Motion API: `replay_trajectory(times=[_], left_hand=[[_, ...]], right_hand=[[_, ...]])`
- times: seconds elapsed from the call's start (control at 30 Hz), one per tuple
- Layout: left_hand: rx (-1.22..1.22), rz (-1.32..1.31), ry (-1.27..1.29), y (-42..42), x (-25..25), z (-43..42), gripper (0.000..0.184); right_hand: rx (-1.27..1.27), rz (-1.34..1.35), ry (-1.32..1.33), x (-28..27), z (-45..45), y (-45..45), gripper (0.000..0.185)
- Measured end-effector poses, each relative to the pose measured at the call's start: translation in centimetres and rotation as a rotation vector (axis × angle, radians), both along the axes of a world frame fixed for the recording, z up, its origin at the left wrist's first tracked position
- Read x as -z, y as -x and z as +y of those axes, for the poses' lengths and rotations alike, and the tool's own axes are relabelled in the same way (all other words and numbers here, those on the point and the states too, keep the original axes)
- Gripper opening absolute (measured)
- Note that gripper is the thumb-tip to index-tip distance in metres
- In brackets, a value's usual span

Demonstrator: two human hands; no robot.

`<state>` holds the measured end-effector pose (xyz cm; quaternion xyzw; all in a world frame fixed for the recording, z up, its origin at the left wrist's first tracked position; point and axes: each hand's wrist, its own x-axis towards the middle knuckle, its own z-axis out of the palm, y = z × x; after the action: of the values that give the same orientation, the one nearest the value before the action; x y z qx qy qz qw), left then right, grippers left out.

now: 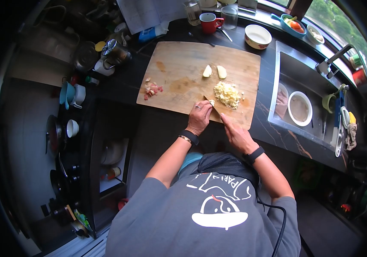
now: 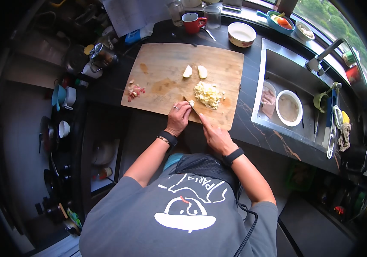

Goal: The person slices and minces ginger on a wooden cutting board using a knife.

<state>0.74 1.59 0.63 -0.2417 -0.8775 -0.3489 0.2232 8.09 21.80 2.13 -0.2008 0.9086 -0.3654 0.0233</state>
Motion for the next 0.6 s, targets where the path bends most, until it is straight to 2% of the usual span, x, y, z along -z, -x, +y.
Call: replay_trajectory(times=[0.3, 0.37, 0.4, 0.47, 0.6], left_hand=[[0.010, 0.019, 0.008, -0.1, -0.2, -0.2, 0.015], [0.028, -0.012, -0.009, -0.4, -0.7, -0.3, 0.015], [0.047, -0.046, -0.020, -0.6, -1.0, -0.4, 0.015], [0.050, -0.045, -0.010, -0.6, -0.6, -0.7, 0.017], [0.066, -0.055, 0.009, -0.4, -0.4, -0.9, 0.019]], right_hand=[[0.021, 0.063, 0.079, 0.2, 1.4, -1.0, 0.055], [0.016, -0.250, -0.011, -1.0, 2.3, -1.7, 0.053], [0.017, -0.248, -0.011, -1.0, 2.4, -1.6, 0.053], [0.041, -0.190, 0.208, -1.1, 2.7, -1.0, 0.051], [0.113, -0.197, 0.314, -2.8, 2.5, -0.2, 0.049]])
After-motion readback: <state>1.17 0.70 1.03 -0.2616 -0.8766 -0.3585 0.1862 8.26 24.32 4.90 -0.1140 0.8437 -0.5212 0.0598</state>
